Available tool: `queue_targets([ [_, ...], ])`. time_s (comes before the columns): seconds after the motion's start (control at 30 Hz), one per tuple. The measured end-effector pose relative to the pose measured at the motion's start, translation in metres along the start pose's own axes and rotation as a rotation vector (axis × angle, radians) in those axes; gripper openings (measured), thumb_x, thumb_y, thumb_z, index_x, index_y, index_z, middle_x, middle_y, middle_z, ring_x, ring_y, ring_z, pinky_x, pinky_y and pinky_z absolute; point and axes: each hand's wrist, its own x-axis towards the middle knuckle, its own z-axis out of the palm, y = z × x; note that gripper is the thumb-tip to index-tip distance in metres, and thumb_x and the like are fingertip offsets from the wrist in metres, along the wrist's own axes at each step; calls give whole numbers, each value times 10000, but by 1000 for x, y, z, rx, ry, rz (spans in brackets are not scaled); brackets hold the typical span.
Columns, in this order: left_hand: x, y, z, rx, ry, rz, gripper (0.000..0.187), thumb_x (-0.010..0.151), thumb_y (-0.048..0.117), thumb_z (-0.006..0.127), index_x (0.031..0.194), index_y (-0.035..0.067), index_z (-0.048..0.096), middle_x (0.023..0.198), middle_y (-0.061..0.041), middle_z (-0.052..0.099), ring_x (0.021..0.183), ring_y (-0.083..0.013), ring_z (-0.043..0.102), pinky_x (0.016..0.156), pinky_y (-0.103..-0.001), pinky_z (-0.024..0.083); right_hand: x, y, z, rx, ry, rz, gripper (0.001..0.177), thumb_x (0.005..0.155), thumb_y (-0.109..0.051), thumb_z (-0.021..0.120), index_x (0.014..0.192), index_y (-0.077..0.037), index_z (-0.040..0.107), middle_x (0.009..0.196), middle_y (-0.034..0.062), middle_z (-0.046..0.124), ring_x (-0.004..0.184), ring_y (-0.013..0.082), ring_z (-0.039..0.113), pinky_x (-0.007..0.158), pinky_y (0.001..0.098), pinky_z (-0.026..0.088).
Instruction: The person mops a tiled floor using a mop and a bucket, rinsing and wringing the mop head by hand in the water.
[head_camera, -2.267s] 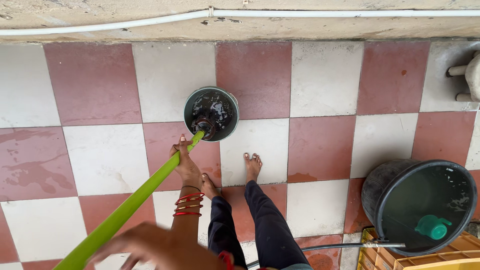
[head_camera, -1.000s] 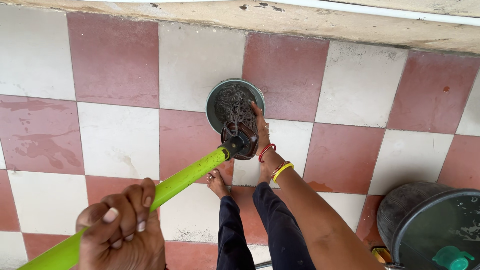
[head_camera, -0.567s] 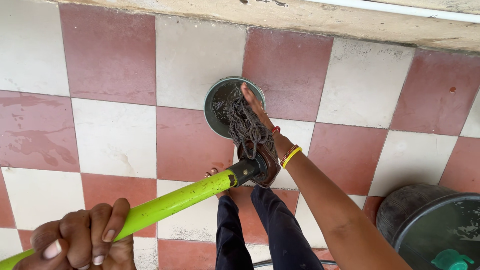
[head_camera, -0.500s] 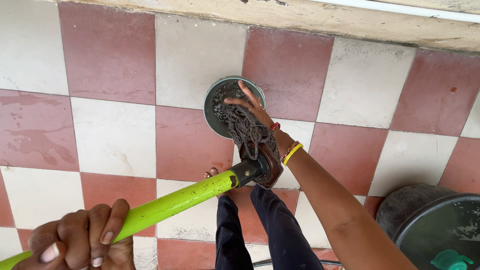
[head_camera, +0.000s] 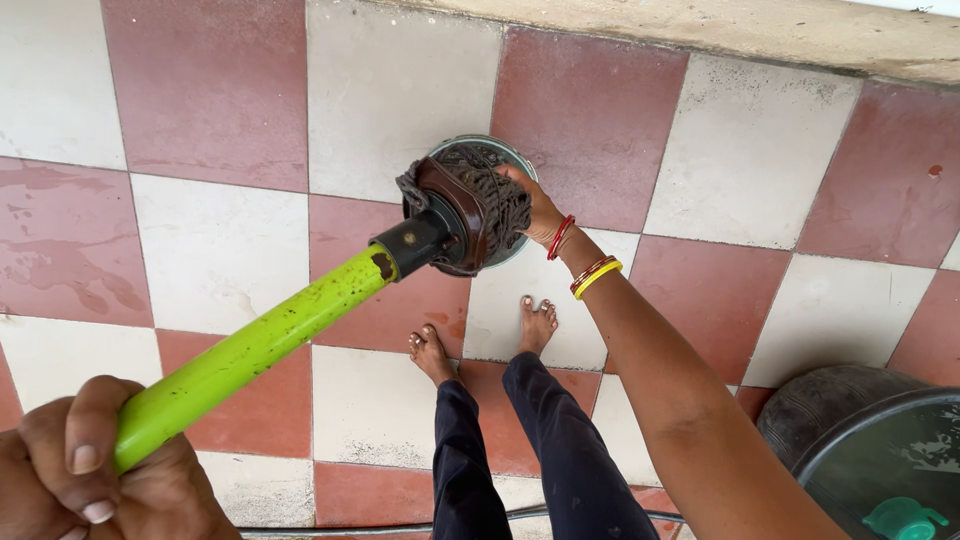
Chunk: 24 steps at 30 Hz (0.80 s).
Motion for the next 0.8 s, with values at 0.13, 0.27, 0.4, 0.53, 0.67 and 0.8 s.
queue_targets([
  [0.13, 6, -13, 3, 43, 3, 33, 552, 1043, -86, 419, 571, 142, 248, 487, 13, 180, 433, -92, 254, 668, -279, 419, 2, 8, -8, 164, -26, 251, 683, 790, -96, 828, 1395, -82, 510, 1284, 13, 662, 1223, 167, 616, 1079, 341, 510],
  [0.27, 6, -29, 2, 363, -159, 92, 501, 1058, 17, 453, 611, 149, 269, 508, 11, 242, 439, -79, 288, 651, -259, 387, -14, 31, -19, 543, -116, 526, 478, 880, -148, 821, 1282, 7, 614, 1123, 159, 708, 982, 297, 680, 900, 451, 612],
  [0.4, 1, -57, -5, 882, -62, 227, 366, 955, 65, 386, 641, 191, 248, 461, 45, 222, 379, -49, 224, 615, -297, 336, -33, 40, 12, 780, -184, 338, 404, 957, -236, 801, 1262, -19, 647, 1058, 130, 696, 929, 237, 697, 864, 494, 649],
  [0.53, -5, -90, -24, 641, -370, 224, 347, 908, 106, 495, 631, 141, 290, 500, 16, 260, 434, -89, 262, 525, -294, 408, -44, 17, 63, 969, 164, 8, 764, 938, -614, 659, 1367, 16, 604, 1191, 197, 717, 970, 292, 720, 754, 383, 616],
  [0.67, -25, -105, -34, 729, -376, 153, 322, 846, 100, 544, 624, 120, 312, 506, -10, 322, 425, -106, 323, 529, -346, 416, -41, 1, 95, 952, 454, -17, 1078, 730, -890, 480, 1407, -52, 530, 1253, 198, 681, 1033, 347, 709, 891, 500, 612],
  [0.8, -56, -97, -33, 741, -285, 54, 338, 834, 67, 582, 646, 106, 303, 473, -17, 326, 455, -122, 332, 571, -370, 402, -35, 6, 110, 1231, -342, -179, 1298, 815, -1021, 415, 1510, 75, 422, 1378, 318, 558, 1254, 411, 605, 1130, 504, 506],
])
